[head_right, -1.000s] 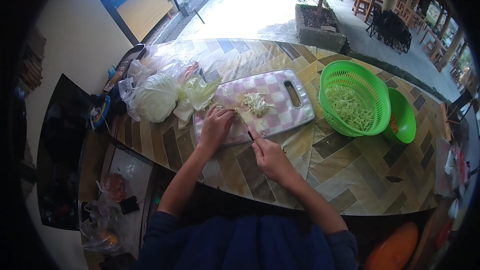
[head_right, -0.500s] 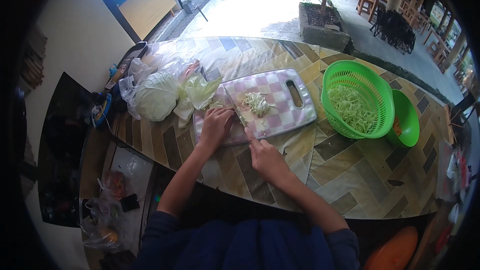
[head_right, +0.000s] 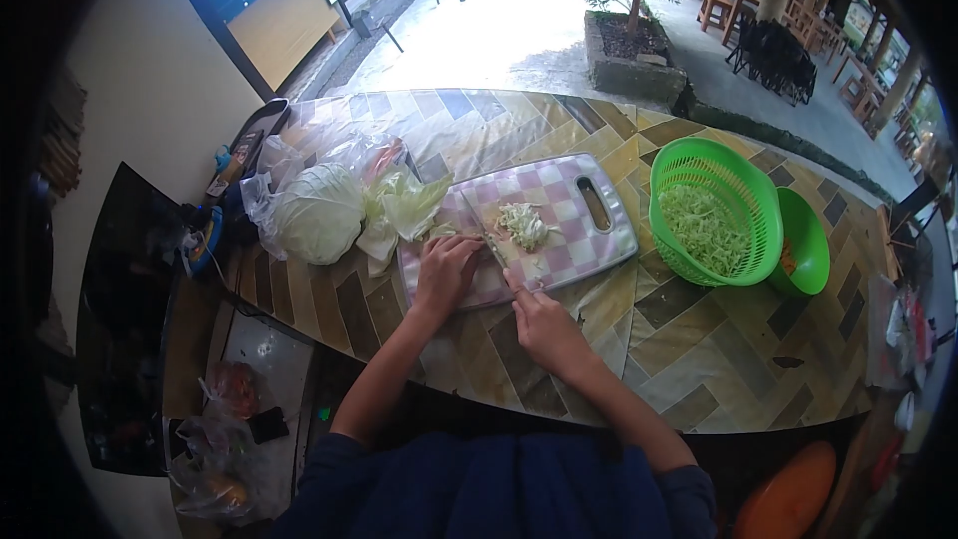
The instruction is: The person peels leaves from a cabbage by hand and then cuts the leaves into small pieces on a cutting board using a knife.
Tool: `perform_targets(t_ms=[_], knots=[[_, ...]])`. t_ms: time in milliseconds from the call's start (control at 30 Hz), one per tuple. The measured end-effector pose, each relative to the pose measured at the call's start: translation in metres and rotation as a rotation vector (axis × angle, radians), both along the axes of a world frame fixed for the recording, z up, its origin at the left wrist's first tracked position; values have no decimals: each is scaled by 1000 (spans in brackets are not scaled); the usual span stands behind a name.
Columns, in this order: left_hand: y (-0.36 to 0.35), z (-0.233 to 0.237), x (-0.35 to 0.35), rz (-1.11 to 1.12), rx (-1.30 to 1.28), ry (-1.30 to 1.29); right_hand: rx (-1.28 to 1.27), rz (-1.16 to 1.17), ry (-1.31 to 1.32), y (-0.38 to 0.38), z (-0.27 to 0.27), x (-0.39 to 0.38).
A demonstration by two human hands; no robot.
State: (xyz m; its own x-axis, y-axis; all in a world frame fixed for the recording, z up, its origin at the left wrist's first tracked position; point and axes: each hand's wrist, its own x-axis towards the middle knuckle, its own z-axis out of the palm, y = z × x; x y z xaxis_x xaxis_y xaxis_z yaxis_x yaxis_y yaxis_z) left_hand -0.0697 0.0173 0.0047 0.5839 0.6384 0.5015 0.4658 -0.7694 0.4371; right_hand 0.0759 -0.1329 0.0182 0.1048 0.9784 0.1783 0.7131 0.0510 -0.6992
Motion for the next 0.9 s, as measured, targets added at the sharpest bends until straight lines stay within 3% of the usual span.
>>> perform_targets(t_ms=[67, 167, 267, 367, 567, 900], knots=[[-3, -2, 0, 1, -10, -6, -65, -28, 54, -11, 11, 2], [-1, -1, 0, 1, -22, -4, 47, -69, 196, -5, 12, 3], [-2, 4, -1, 4, -39, 2, -49, -113, 281, -4, 29, -9], [-2, 5, 1, 8, -61, -8, -107, -101, 227, -10, 33, -21], [2, 2, 1, 6, -45, -16, 90, -128, 191, -14, 13, -20], [1, 15, 13, 81, -51, 98, -32, -203, 308, -25, 40, -14]])
